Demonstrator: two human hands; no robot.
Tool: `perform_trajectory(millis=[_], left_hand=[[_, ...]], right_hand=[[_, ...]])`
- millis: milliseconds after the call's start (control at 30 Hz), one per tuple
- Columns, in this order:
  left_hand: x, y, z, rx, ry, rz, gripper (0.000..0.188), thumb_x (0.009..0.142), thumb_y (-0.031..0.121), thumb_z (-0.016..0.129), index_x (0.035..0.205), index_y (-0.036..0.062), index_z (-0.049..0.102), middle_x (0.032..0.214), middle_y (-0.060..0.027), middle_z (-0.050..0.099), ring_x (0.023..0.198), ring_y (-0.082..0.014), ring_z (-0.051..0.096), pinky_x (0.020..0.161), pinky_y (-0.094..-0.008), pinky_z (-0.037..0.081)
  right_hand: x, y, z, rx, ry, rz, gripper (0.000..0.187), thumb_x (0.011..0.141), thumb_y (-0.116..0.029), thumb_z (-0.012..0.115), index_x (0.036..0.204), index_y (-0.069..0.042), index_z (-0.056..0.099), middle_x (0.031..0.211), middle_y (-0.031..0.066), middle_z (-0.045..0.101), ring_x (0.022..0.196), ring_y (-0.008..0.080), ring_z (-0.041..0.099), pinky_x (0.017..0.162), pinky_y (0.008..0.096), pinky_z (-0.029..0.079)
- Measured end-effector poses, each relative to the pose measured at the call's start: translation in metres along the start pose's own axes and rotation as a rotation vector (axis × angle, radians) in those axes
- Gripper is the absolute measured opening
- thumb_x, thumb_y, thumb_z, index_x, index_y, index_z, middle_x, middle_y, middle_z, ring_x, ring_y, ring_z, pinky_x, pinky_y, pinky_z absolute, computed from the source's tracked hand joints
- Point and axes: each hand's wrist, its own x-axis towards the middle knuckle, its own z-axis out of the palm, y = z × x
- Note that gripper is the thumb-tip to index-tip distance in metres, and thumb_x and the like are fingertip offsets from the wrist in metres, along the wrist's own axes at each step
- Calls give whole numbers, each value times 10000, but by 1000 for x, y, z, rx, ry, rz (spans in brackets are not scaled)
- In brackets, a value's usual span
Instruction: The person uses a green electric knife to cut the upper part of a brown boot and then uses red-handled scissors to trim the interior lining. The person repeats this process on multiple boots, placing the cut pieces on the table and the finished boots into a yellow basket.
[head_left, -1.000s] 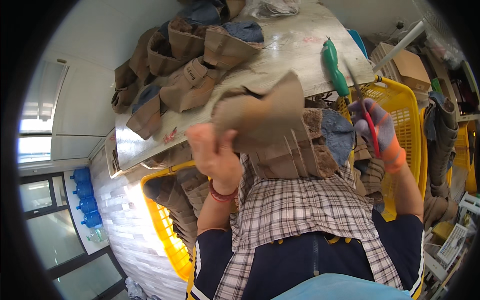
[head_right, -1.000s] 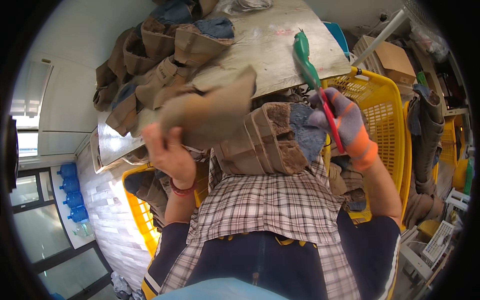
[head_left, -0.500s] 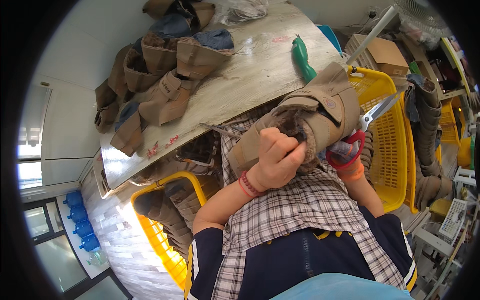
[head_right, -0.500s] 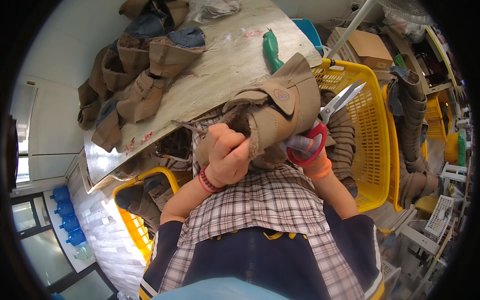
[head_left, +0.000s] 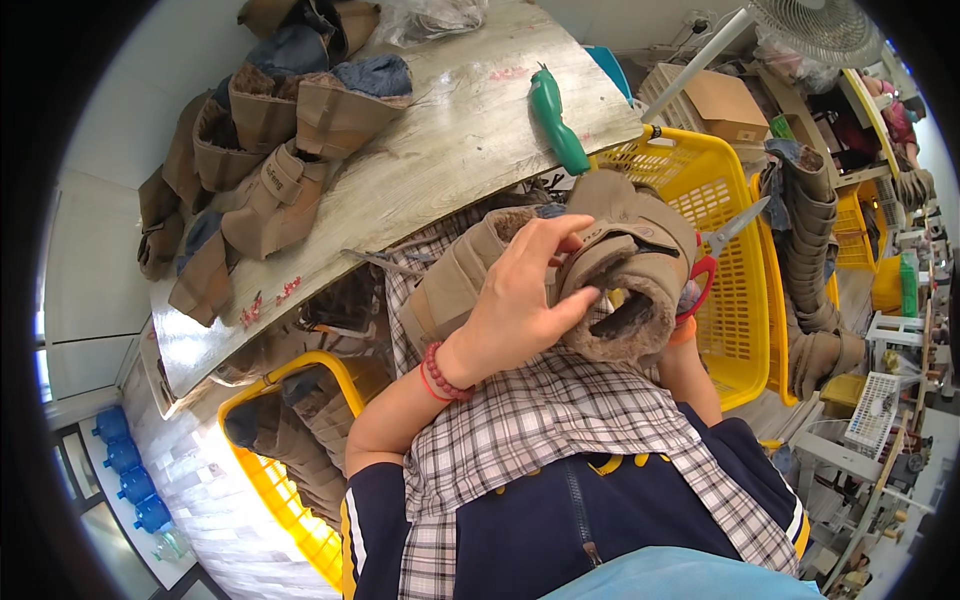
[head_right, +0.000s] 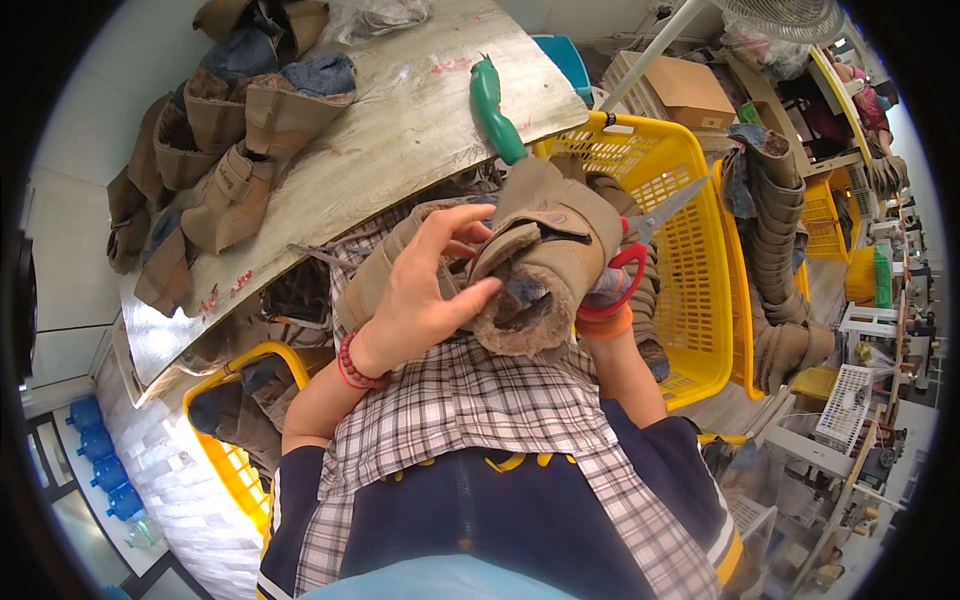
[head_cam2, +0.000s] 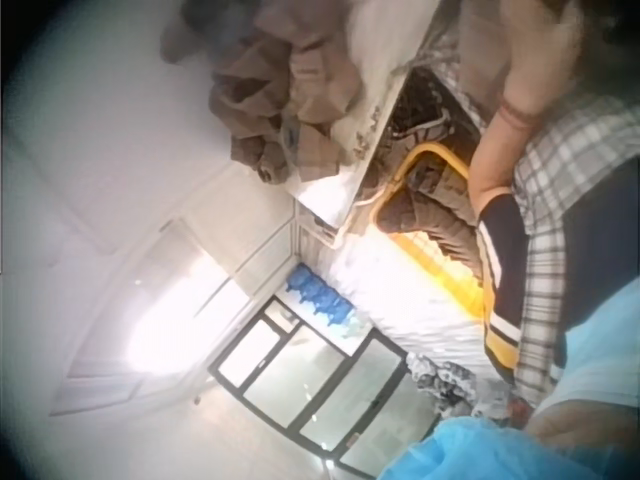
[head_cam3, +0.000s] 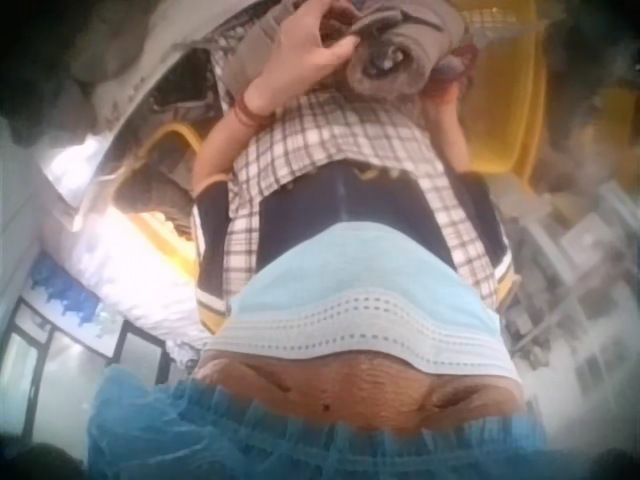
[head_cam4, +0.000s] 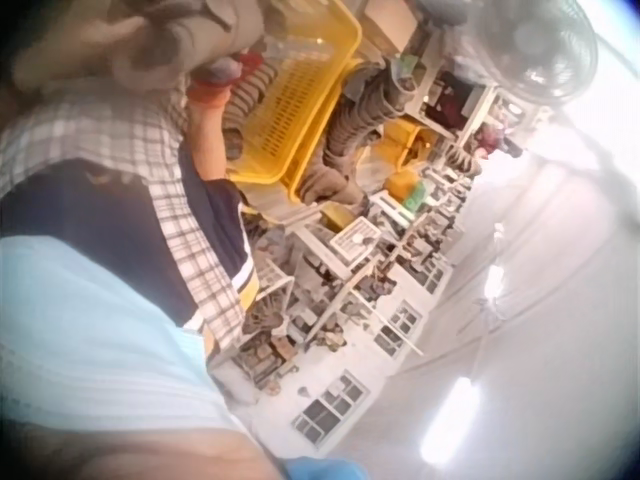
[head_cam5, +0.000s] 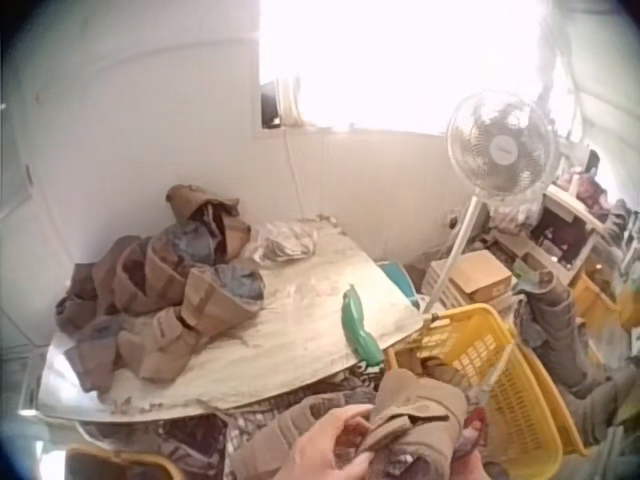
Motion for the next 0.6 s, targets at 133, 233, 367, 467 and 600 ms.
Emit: perform_trajectory(millis=[133,233,367,467,600], left_hand=[[1,-5,9,-26,15,-110,395,754,-29,591,1141,29,544,892,-116,598,799,-229,621,717,-325,513],[2,-6,15,2,78,-66,370,760,-54,575,1121,28,557,862,-103,609,782,-200,628,709,-308,516],[-1,-7,16,-64,121,-112,325,805,-66,559,1114,31,592,870,-48,629,813,-105,623,725,-232,500],[-1,-11,15,-90,124,-71,309,819,-61,578,1113,32,593,865,-39,626,807,-90,615,726,-220,495],[-23,-32,-30,-185,360,-218,167,909,-2,562,1076,-3,580,885,-42,617,801,-98,600,748,-217,487]], right_hand=[[-3,-2,4,2,101,65,662,840,-325,681,1363,-32,399,1340,161,482,1200,276,511,1019,400,437],[-1,-4,8,1,74,50,600,859,-306,653,1342,-33,423,1324,159,493,1186,267,519,1001,387,449],[4,-8,11,-7,21,8,519,885,-281,616,1313,-35,456,1302,157,508,1168,254,530,976,369,465],[3,-19,25,-108,-62,-119,462,904,-263,588,1292,-37,480,1285,155,519,1153,245,538,957,356,477],[-4,-45,42,-626,42,-340,431,878,-196,612,1255,-15,507,1212,147,561,1094,243,569,917,339,489]])
